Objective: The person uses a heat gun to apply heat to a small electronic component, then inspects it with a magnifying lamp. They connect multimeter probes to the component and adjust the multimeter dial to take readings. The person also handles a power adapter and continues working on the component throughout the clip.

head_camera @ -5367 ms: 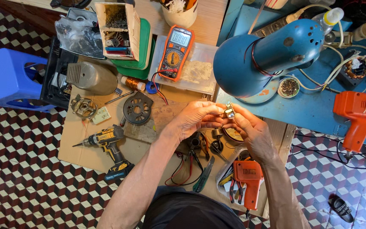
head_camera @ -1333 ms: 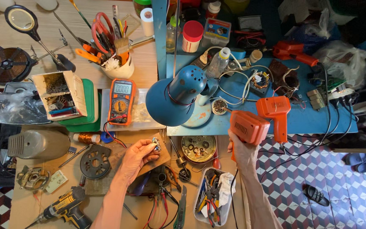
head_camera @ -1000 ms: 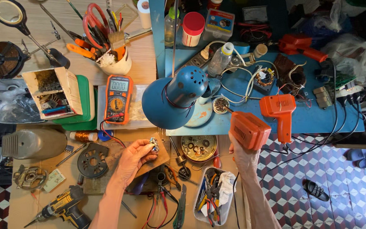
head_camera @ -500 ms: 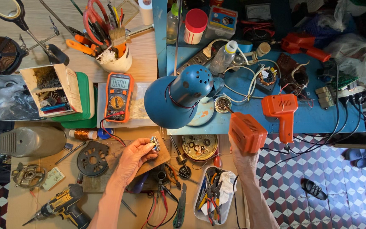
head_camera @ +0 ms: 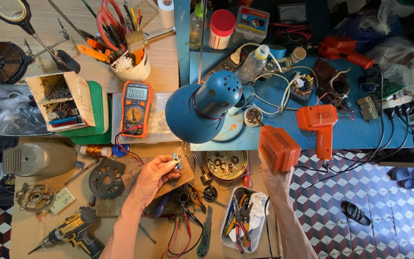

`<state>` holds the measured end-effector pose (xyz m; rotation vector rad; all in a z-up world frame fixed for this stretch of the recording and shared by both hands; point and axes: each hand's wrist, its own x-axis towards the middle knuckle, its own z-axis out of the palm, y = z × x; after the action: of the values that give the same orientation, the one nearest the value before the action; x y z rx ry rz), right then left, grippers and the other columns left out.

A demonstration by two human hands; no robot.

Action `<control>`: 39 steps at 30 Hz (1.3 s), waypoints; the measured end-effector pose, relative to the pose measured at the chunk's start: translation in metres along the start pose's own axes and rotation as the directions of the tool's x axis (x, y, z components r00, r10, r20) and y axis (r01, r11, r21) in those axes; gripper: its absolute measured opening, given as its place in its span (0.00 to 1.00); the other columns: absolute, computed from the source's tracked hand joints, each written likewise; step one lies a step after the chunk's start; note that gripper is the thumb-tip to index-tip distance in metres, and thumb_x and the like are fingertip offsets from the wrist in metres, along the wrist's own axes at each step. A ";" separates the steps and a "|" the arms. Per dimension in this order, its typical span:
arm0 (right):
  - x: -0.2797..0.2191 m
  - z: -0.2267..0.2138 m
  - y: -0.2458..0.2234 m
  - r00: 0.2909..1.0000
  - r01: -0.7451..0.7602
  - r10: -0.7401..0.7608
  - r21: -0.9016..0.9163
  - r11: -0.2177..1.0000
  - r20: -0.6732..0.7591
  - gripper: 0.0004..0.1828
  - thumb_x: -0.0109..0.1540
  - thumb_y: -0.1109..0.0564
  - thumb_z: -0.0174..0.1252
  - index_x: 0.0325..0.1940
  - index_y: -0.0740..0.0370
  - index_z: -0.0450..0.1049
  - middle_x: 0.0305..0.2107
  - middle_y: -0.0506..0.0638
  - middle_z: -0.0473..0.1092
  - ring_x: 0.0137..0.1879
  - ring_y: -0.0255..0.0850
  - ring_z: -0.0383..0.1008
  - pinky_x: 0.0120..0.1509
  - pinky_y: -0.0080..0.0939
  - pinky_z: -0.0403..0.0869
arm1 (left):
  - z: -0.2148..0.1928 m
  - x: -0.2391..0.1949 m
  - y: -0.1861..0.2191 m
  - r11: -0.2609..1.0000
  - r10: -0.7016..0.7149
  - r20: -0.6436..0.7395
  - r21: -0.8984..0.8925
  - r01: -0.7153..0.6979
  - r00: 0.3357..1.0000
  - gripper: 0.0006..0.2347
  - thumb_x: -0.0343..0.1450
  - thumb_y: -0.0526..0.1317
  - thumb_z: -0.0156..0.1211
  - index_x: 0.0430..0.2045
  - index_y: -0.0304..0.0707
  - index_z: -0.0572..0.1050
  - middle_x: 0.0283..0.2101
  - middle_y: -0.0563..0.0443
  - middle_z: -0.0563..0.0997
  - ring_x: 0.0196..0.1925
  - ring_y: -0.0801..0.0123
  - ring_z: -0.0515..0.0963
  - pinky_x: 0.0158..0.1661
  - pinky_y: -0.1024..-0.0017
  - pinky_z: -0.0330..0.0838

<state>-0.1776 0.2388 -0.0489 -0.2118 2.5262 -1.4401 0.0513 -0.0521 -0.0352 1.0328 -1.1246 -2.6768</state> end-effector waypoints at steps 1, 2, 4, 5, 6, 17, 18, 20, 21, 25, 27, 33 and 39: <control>-0.001 0.000 0.000 1.000 -0.014 0.014 0.054 0.998 -0.010 0.17 0.61 0.51 0.65 0.47 0.64 0.73 0.27 0.47 0.71 0.29 0.35 0.70 0.33 0.39 0.71 | 0.000 0.000 0.000 1.000 0.000 0.000 -0.003 0.000 1.000 0.11 0.72 0.38 0.62 0.44 0.30 0.74 0.38 0.47 0.82 0.37 0.72 0.82 0.43 0.76 0.78; -0.002 -0.001 -0.002 0.999 -0.026 0.028 0.107 0.994 -0.018 0.16 0.60 0.52 0.66 0.46 0.65 0.74 0.27 0.47 0.71 0.29 0.35 0.69 0.33 0.39 0.70 | 0.000 0.000 0.000 1.000 0.001 -0.001 -0.005 -0.001 1.000 0.11 0.72 0.38 0.62 0.44 0.30 0.74 0.38 0.47 0.82 0.37 0.72 0.82 0.43 0.76 0.78; -0.003 -0.001 -0.005 0.999 -0.034 0.036 0.104 0.994 -0.014 0.16 0.60 0.53 0.66 0.46 0.65 0.74 0.27 0.47 0.72 0.30 0.34 0.70 0.34 0.38 0.71 | 0.000 0.000 0.000 1.000 -0.002 -0.004 0.004 0.002 1.000 0.11 0.72 0.38 0.61 0.44 0.30 0.74 0.38 0.48 0.82 0.37 0.72 0.82 0.43 0.77 0.78; -0.002 -0.001 -0.008 0.999 -0.038 0.039 0.102 0.994 -0.011 0.16 0.61 0.53 0.66 0.46 0.65 0.74 0.27 0.47 0.72 0.30 0.34 0.70 0.35 0.37 0.71 | 0.000 0.000 0.000 1.000 -0.002 -0.006 0.008 0.002 1.000 0.11 0.72 0.38 0.61 0.44 0.30 0.75 0.38 0.48 0.82 0.37 0.72 0.82 0.43 0.77 0.78; -0.003 0.000 -0.011 0.999 -0.035 0.036 0.100 0.994 -0.013 0.16 0.60 0.53 0.66 0.46 0.65 0.74 0.27 0.47 0.72 0.30 0.34 0.70 0.35 0.37 0.71 | -0.001 0.000 0.000 1.000 0.001 0.001 0.009 -0.001 1.000 0.11 0.72 0.38 0.61 0.44 0.30 0.74 0.38 0.48 0.82 0.37 0.72 0.82 0.43 0.77 0.78; -0.013 -0.001 -0.043 0.995 -0.071 0.085 0.223 0.972 -0.050 0.19 0.60 0.55 0.66 0.52 0.66 0.73 0.29 0.48 0.72 0.29 0.32 0.70 0.33 0.35 0.73 | -0.004 0.003 -0.003 1.000 0.002 0.031 -0.006 -0.002 1.000 0.12 0.72 0.38 0.61 0.46 0.30 0.74 0.39 0.48 0.82 0.37 0.72 0.82 0.43 0.76 0.77; -0.014 -0.001 -0.041 0.996 -0.058 0.072 0.245 0.968 -0.048 0.19 0.60 0.55 0.66 0.52 0.66 0.73 0.29 0.48 0.72 0.29 0.32 0.70 0.33 0.35 0.73 | -0.005 0.003 -0.003 1.000 -0.001 0.033 -0.002 0.001 0.999 0.12 0.72 0.38 0.61 0.46 0.30 0.74 0.39 0.48 0.82 0.38 0.72 0.82 0.43 0.76 0.77; -0.014 0.002 -0.039 0.998 -0.031 0.045 0.290 0.957 -0.042 0.19 0.60 0.55 0.66 0.52 0.65 0.73 0.30 0.47 0.72 0.29 0.31 0.70 0.32 0.33 0.72 | -0.007 0.003 -0.003 1.000 -0.006 0.034 0.007 0.006 0.999 0.12 0.72 0.38 0.61 0.46 0.29 0.74 0.40 0.48 0.82 0.38 0.72 0.82 0.44 0.76 0.78; -0.013 0.003 -0.039 0.998 -0.018 0.032 0.274 0.962 -0.050 0.19 0.61 0.55 0.66 0.52 0.65 0.73 0.31 0.47 0.72 0.29 0.31 0.70 0.32 0.33 0.72 | -0.007 0.004 -0.003 1.000 0.000 0.046 0.010 0.000 0.999 0.12 0.73 0.38 0.60 0.46 0.30 0.74 0.40 0.48 0.82 0.38 0.72 0.82 0.44 0.76 0.78; -0.016 -0.005 -0.051 0.990 0.025 0.021 0.331 0.943 -0.137 0.26 0.57 0.57 0.68 0.57 0.61 0.69 0.35 0.42 0.73 0.27 0.29 0.71 0.28 0.31 0.70 | -0.007 0.009 -0.008 0.999 0.024 0.066 0.025 -0.025 0.998 0.13 0.73 0.39 0.58 0.49 0.30 0.74 0.42 0.50 0.79 0.41 0.73 0.81 0.46 0.74 0.79; -0.030 -0.009 -0.062 0.997 -0.032 0.052 0.284 0.958 -0.063 0.20 0.63 0.56 0.68 0.56 0.63 0.71 0.27 0.46 0.73 0.26 0.31 0.69 0.27 0.32 0.67 | -0.015 0.010 -0.014 1.000 0.029 0.099 0.003 -0.029 0.995 0.13 0.75 0.38 0.58 0.50 0.29 0.73 0.44 0.49 0.79 0.42 0.73 0.81 0.47 0.74 0.79; -0.097 -0.020 -0.070 0.988 -0.054 0.053 0.006 0.999 0.145 0.13 0.65 0.57 0.64 0.51 0.64 0.73 0.24 0.52 0.74 0.20 0.38 0.67 0.23 0.37 0.69 | -0.021 0.010 -0.014 0.992 0.044 0.058 0.115 -0.051 0.997 0.14 0.73 0.39 0.61 0.48 0.26 0.74 0.42 0.48 0.81 0.40 0.73 0.83 0.44 0.77 0.79; -0.142 0.028 -0.035 0.837 0.540 -0.464 -0.297 0.787 0.290 0.11 0.60 0.59 0.62 0.47 0.56 0.78 0.32 0.56 0.77 0.30 0.40 0.75 0.28 0.31 0.75 | -0.023 0.005 -0.014 0.916 0.192 -0.098 0.375 -0.143 0.976 0.12 0.71 0.37 0.65 0.42 0.26 0.80 0.34 0.49 0.83 0.32 0.76 0.81 0.34 0.77 0.78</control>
<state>-0.0329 0.2312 -0.0152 -1.1232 2.6527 -0.9850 0.0642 -0.0569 -0.0587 1.0831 -1.6424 -2.2781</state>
